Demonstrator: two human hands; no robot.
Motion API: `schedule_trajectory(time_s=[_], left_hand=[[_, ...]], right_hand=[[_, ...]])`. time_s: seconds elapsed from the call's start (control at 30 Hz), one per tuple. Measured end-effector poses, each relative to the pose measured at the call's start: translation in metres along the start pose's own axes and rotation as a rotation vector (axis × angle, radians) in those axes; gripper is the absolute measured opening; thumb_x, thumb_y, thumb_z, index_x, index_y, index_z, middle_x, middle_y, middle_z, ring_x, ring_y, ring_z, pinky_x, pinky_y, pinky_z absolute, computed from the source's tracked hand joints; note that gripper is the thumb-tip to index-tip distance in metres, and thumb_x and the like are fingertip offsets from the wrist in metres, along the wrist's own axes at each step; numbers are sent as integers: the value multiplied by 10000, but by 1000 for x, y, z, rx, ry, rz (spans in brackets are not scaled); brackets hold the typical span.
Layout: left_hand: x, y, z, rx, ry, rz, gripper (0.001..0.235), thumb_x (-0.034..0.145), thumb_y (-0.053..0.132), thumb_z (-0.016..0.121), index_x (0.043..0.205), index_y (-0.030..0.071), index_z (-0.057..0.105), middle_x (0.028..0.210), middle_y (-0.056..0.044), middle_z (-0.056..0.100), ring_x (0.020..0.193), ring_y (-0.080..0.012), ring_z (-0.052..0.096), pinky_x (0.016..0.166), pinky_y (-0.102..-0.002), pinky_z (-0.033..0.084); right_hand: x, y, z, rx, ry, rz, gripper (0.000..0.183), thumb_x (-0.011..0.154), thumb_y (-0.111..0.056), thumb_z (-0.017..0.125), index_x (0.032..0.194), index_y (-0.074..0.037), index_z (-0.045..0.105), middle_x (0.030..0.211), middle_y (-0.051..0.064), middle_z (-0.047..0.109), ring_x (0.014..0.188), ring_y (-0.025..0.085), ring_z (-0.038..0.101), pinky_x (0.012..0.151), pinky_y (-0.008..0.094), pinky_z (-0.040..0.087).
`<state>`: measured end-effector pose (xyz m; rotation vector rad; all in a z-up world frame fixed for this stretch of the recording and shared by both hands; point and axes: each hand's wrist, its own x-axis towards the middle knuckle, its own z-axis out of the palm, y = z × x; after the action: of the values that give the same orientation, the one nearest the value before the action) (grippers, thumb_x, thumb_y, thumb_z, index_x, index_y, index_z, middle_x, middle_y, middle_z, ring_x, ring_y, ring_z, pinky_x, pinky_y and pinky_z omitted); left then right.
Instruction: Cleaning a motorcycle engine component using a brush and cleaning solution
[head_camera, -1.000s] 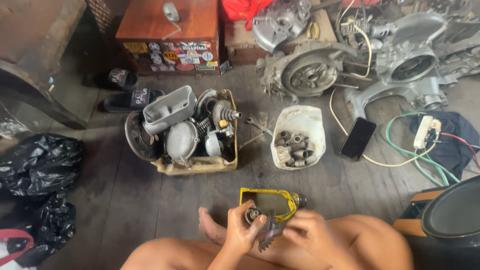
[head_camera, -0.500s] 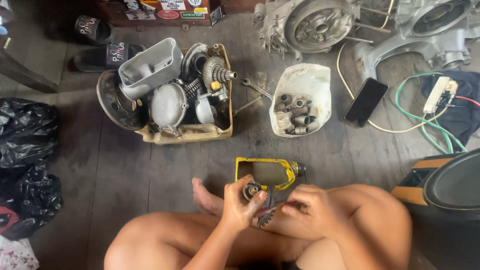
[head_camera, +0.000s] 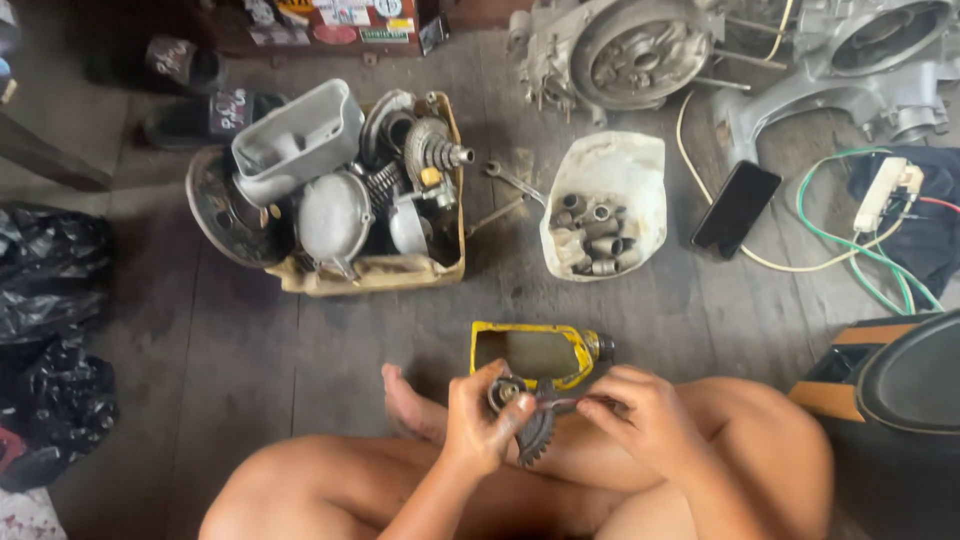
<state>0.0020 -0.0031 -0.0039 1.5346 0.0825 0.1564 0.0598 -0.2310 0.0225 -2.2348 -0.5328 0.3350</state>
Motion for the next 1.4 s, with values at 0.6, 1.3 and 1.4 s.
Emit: schedule_trajectory(time_s=[0.6,1.3,1.4], left_hand=[[2,6,2,-52,13,53,494,929,472,554,760,9,582,645,-36,523,603,-139,398,568,-289,380],[-3,-4,-1,24,106,74,480,919,444,570,665,39,543,565,-31,466,547,-152,362,517,-301,354],[0,-1,1,25,105,68,491,905,468,576,655,46,539,550,-27,464,537,-150,362,510,-297,360]], right_hand=[[-6,-3,-4,-142,59,-197,144,720,-245,840,750,-126,766,642,-17,638,565,163,546,638,313,445],[-3,-5,-2,-55,97,-140,117,726,-184,828,736,-96,753,627,-4,655,553,168,560,531,302,440],[-2,14,5,-30,63,-176,116,711,-200,840,730,-109,770,638,-8,681,542,159,575,528,299,446]])
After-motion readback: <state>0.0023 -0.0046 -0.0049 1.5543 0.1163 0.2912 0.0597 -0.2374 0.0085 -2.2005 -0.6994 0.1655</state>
